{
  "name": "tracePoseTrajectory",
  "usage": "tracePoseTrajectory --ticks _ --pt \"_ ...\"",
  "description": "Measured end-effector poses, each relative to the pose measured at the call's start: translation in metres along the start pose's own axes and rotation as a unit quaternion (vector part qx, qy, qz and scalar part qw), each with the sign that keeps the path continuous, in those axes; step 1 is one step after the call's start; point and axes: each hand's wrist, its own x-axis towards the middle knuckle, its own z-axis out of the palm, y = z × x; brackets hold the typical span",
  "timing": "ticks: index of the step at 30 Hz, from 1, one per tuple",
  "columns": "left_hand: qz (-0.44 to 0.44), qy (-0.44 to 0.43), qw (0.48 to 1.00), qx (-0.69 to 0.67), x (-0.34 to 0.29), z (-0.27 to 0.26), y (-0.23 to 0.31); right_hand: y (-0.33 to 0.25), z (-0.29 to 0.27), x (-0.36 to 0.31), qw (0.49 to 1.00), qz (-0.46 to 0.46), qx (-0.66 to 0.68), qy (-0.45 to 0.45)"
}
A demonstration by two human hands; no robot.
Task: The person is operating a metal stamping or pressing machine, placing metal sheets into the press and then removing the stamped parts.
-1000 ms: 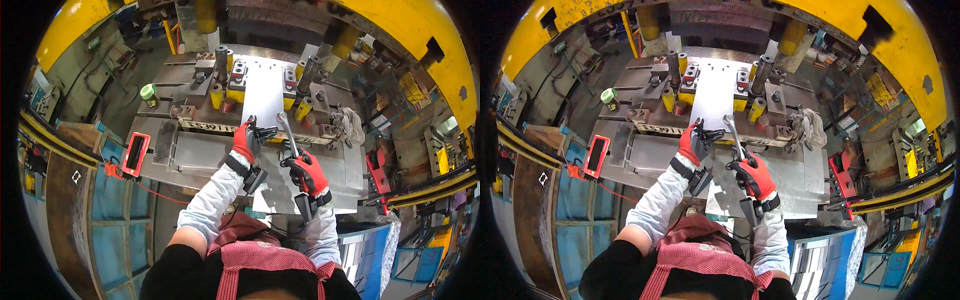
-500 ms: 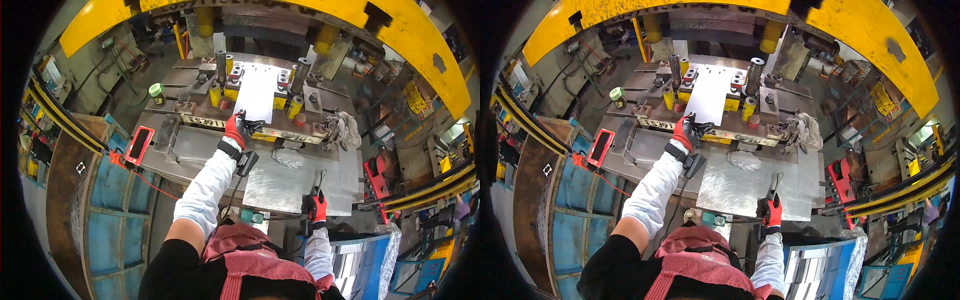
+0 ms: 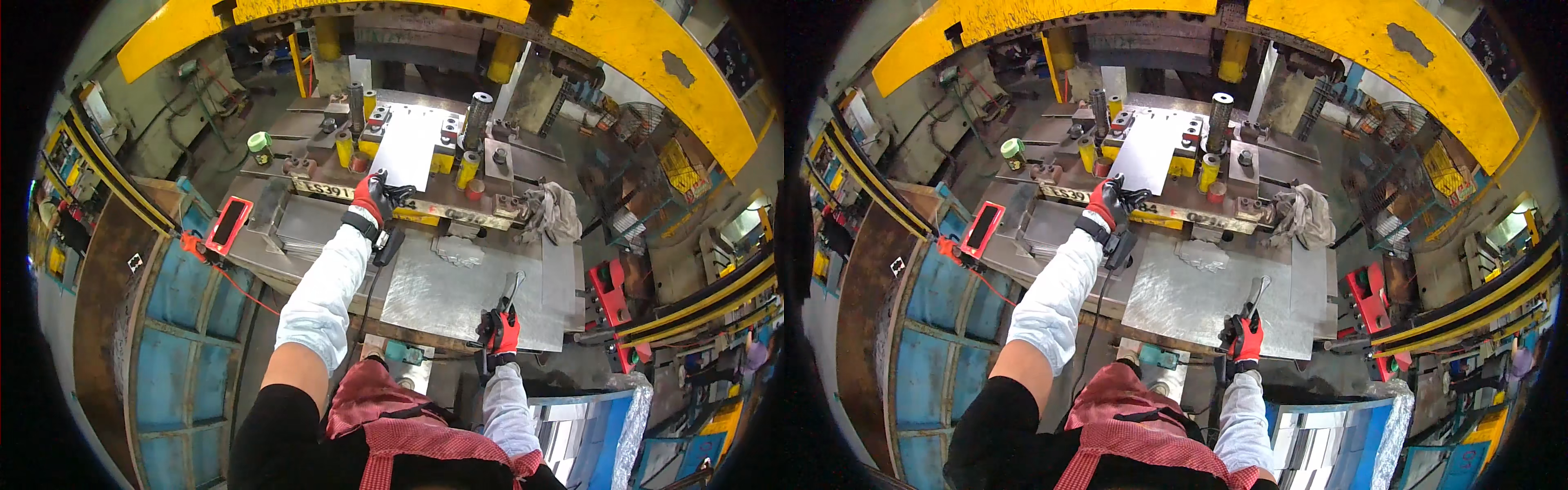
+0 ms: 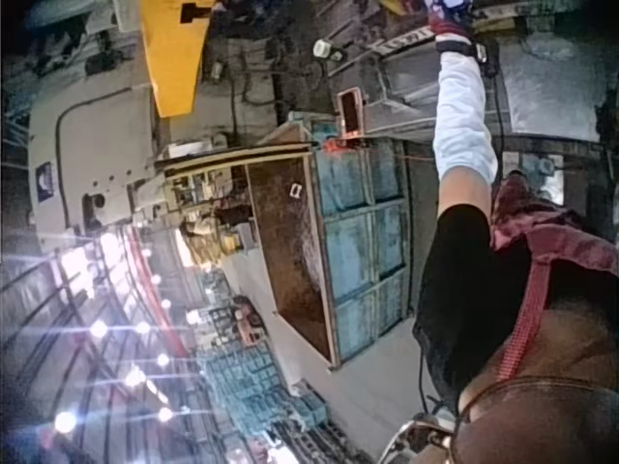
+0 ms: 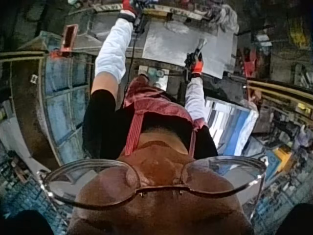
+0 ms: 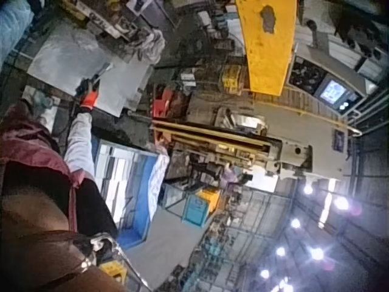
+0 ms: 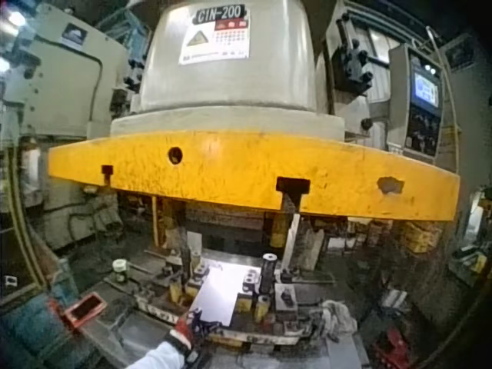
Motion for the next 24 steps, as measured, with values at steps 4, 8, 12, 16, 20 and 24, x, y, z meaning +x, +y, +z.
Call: tracePoseTrajectory --ticks 4,8,12,16,20,24 --pt "-0.014 0.014 1.000 0.007 0.000 0.001 0.002 0.006 -0.009 0.004 1.000 0.007 -0.009 -0.005" --pt "-0.009 0.015 1.000 -0.010 0.002 -0.002 0.001 0.007 -0.011 0.005 0.999 0.015 0.019 -0.033" --pt "-0.015 0.011 1.000 -0.023 0.006 -0.006 0.002 0.006 -0.006 0.003 0.999 0.018 0.030 -0.034" --pt "0.011 -0.015 0.999 -0.034 0.010 -0.010 -0.001 0.008 -0.011 0.007 0.998 0.020 0.037 -0.045" --pt "-0.018 0.008 0.999 -0.032 0.007 -0.006 0.000 0.001 0.000 0.000 1.000 -0.004 -0.025 0.006" --pt "-0.031 0.001 0.999 -0.030 0.006 -0.005 0.003 -0.004 0.008 -0.005 1.000 -0.016 -0.012 0.012"
